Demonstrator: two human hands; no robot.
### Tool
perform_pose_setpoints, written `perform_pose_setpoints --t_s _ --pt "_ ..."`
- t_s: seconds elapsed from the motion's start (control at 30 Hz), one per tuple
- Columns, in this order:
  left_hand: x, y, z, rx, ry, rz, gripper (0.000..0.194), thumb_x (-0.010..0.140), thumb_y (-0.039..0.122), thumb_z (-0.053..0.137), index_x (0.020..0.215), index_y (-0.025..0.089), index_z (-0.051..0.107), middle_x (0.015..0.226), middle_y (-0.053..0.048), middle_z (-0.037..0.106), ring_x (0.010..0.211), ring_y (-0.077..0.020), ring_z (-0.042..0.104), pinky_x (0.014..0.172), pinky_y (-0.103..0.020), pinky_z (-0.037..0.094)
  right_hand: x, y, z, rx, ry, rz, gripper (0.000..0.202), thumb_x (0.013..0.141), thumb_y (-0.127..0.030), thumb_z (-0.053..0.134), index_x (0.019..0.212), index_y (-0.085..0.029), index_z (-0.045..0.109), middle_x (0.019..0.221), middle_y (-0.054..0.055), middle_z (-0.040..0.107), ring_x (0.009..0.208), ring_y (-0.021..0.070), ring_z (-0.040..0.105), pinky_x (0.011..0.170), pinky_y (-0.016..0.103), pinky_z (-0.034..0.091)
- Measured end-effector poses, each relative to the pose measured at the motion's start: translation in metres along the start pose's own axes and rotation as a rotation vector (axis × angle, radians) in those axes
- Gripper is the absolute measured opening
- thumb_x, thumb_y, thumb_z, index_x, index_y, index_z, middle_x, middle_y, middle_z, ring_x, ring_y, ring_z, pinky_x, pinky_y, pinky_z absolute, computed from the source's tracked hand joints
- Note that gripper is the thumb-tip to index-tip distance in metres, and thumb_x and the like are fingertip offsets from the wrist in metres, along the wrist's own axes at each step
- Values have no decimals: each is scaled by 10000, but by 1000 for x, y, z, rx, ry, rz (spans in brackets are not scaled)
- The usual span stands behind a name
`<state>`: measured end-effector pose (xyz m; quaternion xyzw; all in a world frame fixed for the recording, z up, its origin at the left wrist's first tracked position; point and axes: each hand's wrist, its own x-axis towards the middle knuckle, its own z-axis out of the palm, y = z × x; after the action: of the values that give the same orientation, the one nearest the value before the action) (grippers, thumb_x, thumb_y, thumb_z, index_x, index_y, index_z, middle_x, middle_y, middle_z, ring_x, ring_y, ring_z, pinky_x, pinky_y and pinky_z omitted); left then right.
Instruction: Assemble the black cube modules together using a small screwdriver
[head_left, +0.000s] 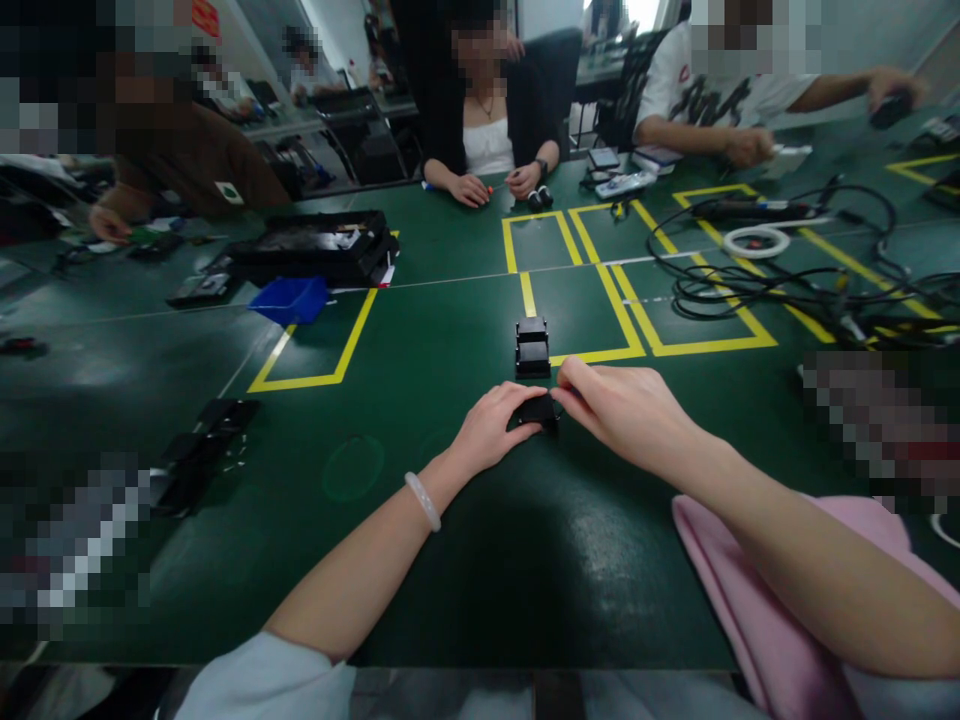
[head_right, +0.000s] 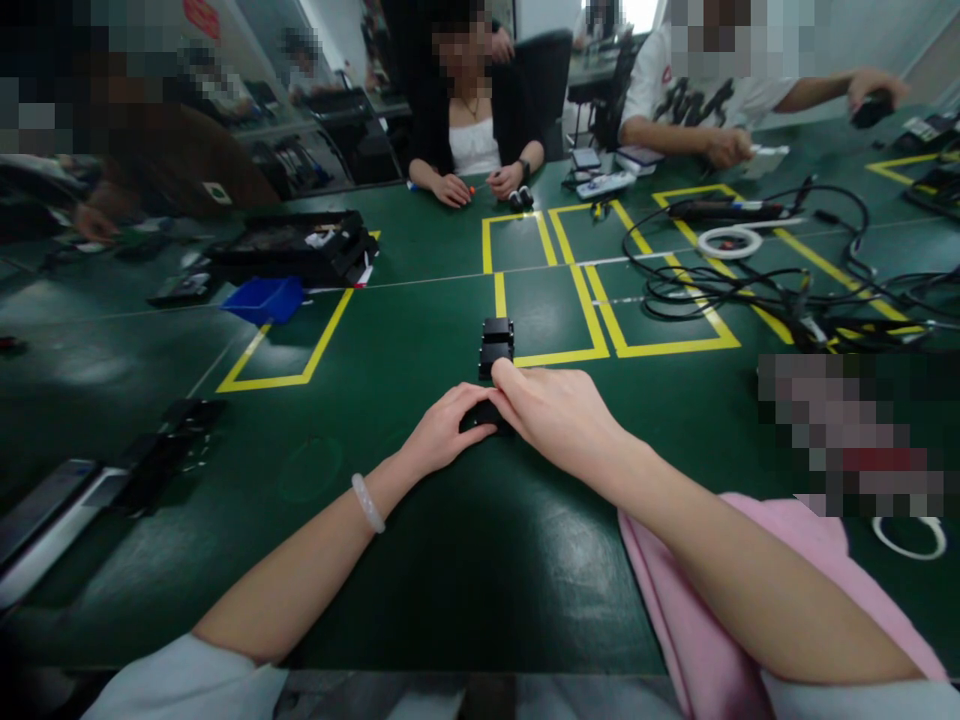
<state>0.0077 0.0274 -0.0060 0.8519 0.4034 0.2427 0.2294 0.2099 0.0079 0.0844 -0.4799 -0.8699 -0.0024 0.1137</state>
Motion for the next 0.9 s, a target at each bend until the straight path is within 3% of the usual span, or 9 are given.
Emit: perform_pose_setpoints --t_s 0.23,0.4,0.63,0.9 --pt "0 1 0 -6 2 -1 426 847 282 608 1255 237 495 1195 -56 567 1085 -217 521 965 -383 428 -1 2 2 41 50 -16 123 928 -269 390 975 -195 476 818 8 656 702 151 633 532 242 285" --pt "0 0 1 -5 0 -3 414 848 287 606 1245 235 502 1201 -61 564 1093 -220 518 966 -386 427 -1 1 1 24 15 -8 188 950 -340 358 939 -201 483 773 2 651 677 158 629 520 251 269" --pt "0 1 0 -5 -3 -8 435 844 284 613 1261 245 496 1202 -54 562 1090 -216 519 971 -378 423 -2 2 -1 73 10 -43 126 927 -263 385 996 -198 468 842 14 664 726 157 638 537 240 287" --pt "1 1 0 -8 1 -2 426 842 280 609 1253 240 504 1200 -64 565 1089 -224 525 960 -400 435 -2 2 -3 33 -37 -14 203 955 -331 339 973 -198 491 757 9 658 654 162 625 510 253 250"
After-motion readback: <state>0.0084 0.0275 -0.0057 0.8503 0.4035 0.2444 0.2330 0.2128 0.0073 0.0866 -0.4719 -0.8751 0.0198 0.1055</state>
